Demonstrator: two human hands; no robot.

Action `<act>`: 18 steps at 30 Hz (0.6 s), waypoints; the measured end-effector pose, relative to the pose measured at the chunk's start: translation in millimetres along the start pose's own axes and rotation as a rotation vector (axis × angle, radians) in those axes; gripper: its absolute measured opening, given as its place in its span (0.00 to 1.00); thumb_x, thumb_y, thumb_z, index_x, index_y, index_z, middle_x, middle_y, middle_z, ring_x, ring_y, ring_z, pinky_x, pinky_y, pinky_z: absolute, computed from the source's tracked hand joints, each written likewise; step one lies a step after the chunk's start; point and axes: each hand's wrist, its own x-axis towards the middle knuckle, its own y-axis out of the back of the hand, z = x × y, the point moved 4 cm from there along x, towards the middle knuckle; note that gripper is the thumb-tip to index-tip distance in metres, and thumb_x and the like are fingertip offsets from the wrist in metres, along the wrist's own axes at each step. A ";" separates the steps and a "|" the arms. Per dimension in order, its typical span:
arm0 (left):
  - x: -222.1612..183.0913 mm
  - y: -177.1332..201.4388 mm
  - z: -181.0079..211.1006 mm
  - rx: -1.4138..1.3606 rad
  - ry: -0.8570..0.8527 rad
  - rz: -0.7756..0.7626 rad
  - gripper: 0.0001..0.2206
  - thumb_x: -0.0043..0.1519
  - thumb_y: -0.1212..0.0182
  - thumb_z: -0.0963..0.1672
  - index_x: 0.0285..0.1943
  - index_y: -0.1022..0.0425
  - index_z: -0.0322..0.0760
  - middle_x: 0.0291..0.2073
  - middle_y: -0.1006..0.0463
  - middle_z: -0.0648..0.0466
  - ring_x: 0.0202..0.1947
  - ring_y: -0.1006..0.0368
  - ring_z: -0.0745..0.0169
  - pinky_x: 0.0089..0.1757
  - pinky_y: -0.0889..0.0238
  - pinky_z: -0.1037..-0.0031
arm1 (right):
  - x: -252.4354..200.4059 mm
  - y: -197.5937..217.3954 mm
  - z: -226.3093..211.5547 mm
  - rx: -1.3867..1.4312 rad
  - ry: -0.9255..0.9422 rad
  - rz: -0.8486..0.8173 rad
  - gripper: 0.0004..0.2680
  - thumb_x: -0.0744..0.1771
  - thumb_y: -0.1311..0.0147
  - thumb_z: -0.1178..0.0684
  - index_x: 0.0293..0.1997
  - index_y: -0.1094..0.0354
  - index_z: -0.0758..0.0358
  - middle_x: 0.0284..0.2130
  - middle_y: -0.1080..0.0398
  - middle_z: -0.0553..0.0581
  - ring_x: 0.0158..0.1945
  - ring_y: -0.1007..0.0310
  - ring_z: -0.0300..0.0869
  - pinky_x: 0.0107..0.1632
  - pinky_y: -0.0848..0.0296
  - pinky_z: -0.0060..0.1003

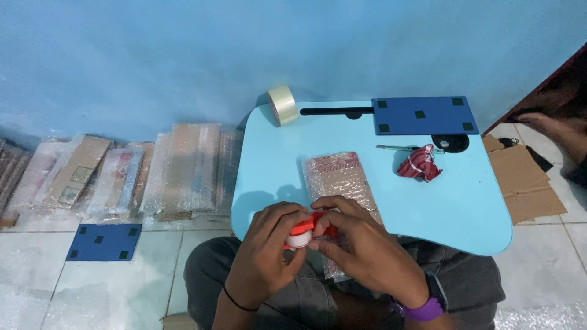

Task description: Wrapping small items in bubble wrap and securing them with adhesive tape using a dispenser.

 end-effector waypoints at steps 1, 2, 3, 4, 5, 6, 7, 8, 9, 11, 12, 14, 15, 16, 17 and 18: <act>0.4 -0.1 1.5 -0.002 0.001 -0.002 0.22 0.49 0.31 0.38 0.54 0.27 0.33 0.53 0.24 0.48 0.53 0.27 0.52 0.53 0.37 0.62 | -1.9 0.3 0.7 0.001 -0.003 -0.001 0.05 0.63 0.37 0.49 0.32 0.24 0.57 0.62 0.30 0.46 0.59 0.26 0.42 0.57 0.28 0.44; 0.8 -0.5 3.4 -0.021 -0.013 -0.012 0.23 0.49 0.32 0.38 0.55 0.29 0.32 0.54 0.24 0.48 0.54 0.28 0.50 0.55 0.37 0.61 | -3.7 1.6 1.2 0.035 0.002 0.024 0.06 0.63 0.37 0.49 0.31 0.24 0.59 0.61 0.29 0.48 0.58 0.25 0.43 0.54 0.27 0.42; 0.5 -1.3 5.5 -0.041 -0.025 -0.022 0.24 0.48 0.32 0.37 0.56 0.30 0.32 0.55 0.24 0.47 0.56 0.28 0.48 0.56 0.37 0.61 | -6.0 2.6 2.0 0.070 0.005 0.048 0.06 0.63 0.37 0.50 0.29 0.25 0.60 0.60 0.28 0.50 0.57 0.24 0.44 0.52 0.27 0.41; -0.4 -1.6 7.2 -0.043 -0.022 -0.025 0.24 0.48 0.32 0.37 0.56 0.30 0.32 0.55 0.24 0.47 0.56 0.28 0.48 0.56 0.37 0.61 | -7.5 4.0 2.7 0.071 0.001 0.046 0.06 0.63 0.37 0.50 0.29 0.25 0.60 0.60 0.28 0.50 0.57 0.24 0.44 0.52 0.27 0.41; -0.9 -2.1 9.0 -0.072 -0.028 -0.046 0.24 0.51 0.30 0.39 0.58 0.29 0.32 0.55 0.23 0.48 0.56 0.27 0.49 0.56 0.36 0.60 | -8.6 5.1 3.7 0.102 -0.019 0.038 0.05 0.63 0.38 0.52 0.30 0.25 0.60 0.58 0.26 0.49 0.50 0.23 0.42 0.47 0.26 0.37; -1.6 -2.5 10.9 -0.101 -0.033 -0.067 0.24 0.53 0.28 0.41 0.59 0.29 0.33 0.55 0.22 0.48 0.56 0.26 0.49 0.56 0.34 0.60 | -9.7 6.2 4.7 0.132 -0.038 0.029 0.03 0.63 0.38 0.55 0.30 0.25 0.60 0.55 0.25 0.47 0.42 0.22 0.40 0.41 0.25 0.34; -2.8 -3.6 10.7 -0.103 -0.031 -0.070 0.24 0.53 0.28 0.41 0.59 0.29 0.33 0.55 0.22 0.48 0.56 0.26 0.49 0.56 0.34 0.60 | -10.9 7.8 3.9 0.133 -0.042 0.028 0.03 0.63 0.38 0.55 0.30 0.25 0.60 0.55 0.25 0.47 0.42 0.22 0.40 0.41 0.25 0.34; -4.1 -5.2 10.4 -0.117 -0.024 -0.085 0.23 0.54 0.29 0.41 0.59 0.29 0.33 0.54 0.22 0.49 0.55 0.26 0.50 0.54 0.33 0.62 | -12.2 9.3 5.6 0.118 -0.111 0.029 0.04 0.63 0.39 0.54 0.28 0.25 0.60 0.55 0.24 0.46 0.37 0.24 0.39 0.37 0.28 0.34; -5.1 -6.8 10.1 -0.131 -0.018 -0.100 0.22 0.56 0.30 0.41 0.60 0.28 0.33 0.54 0.22 0.49 0.54 0.25 0.50 0.53 0.31 0.64 | -13.4 11.1 7.3 0.103 -0.180 0.028 0.06 0.64 0.40 0.52 0.27 0.25 0.61 0.55 0.23 0.44 0.31 0.26 0.38 0.33 0.30 0.33; -5.3 -9.5 8.5 -0.142 -0.005 -0.117 0.22 0.56 0.32 0.39 0.60 0.29 0.32 0.55 0.25 0.48 0.53 0.27 0.51 0.52 0.30 0.64 | -15.0 12.8 10.1 0.090 -0.233 0.036 0.08 0.64 0.39 0.50 0.25 0.26 0.61 0.53 0.22 0.44 0.35 0.23 0.38 0.36 0.27 0.34; -5.7 -10.9 7.6 -0.151 0.005 -0.132 0.22 0.55 0.34 0.37 0.61 0.30 0.31 0.55 0.28 0.46 0.52 0.28 0.52 0.51 0.30 0.65 | -16.1 13.8 12.2 0.076 -0.282 0.045 0.10 0.64 0.37 0.49 0.23 0.27 0.60 0.51 0.21 0.44 0.38 0.20 0.38 0.39 0.23 0.34; -6.9 -9.3 10.1 -0.190 0.012 -0.134 0.22 0.55 0.35 0.36 0.60 0.30 0.30 0.56 0.29 0.45 0.50 0.26 0.52 0.50 0.29 0.66 | -18.6 16.9 11.2 0.070 -0.322 0.054 0.10 0.64 0.37 0.49 0.24 0.26 0.62 0.49 0.20 0.44 0.34 0.23 0.38 0.38 0.25 0.35; -7.9 -8.7 11.4 -0.228 0.016 -0.136 0.22 0.55 0.36 0.35 0.60 0.29 0.28 0.56 0.29 0.44 0.49 0.25 0.52 0.48 0.29 0.68 | -20.7 18.4 11.5 0.065 -0.361 0.065 0.10 0.64 0.37 0.49 0.26 0.26 0.64 0.46 0.19 0.44 0.31 0.25 0.38 0.36 0.27 0.36; -9.4 -8.4 10.9 -0.230 0.017 -0.137 0.22 0.55 0.36 0.35 0.60 0.29 0.28 0.56 0.29 0.44 0.49 0.25 0.52 0.48 0.29 0.68 | -22.7 20.9 12.5 0.065 -0.364 0.064 0.10 0.64 0.37 0.49 0.26 0.26 0.64 0.46 0.19 0.44 0.31 0.25 0.38 0.36 0.27 0.36; -10.6 -8.4 9.1 -0.247 0.049 -0.149 0.23 0.55 0.37 0.35 0.61 0.30 0.29 0.56 0.29 0.45 0.47 0.24 0.54 0.46 0.28 0.69 | -24.3 23.1 13.8 0.106 -0.374 0.060 0.10 0.64 0.37 0.48 0.26 0.25 0.65 0.49 0.18 0.43 0.34 0.20 0.38 0.39 0.23 0.35; -11.8 -8.5 7.4 -0.265 0.081 -0.160 0.24 0.55 0.37 0.35 0.63 0.30 0.30 0.57 0.30 0.46 0.45 0.24 0.55 0.43 0.27 0.71 | -25.9 25.5 15.0 0.147 -0.385 0.056 0.11 0.63 0.37 0.46 0.26 0.24 0.65 0.53 0.16 0.42 0.38 0.14 0.37 0.41 0.19 0.34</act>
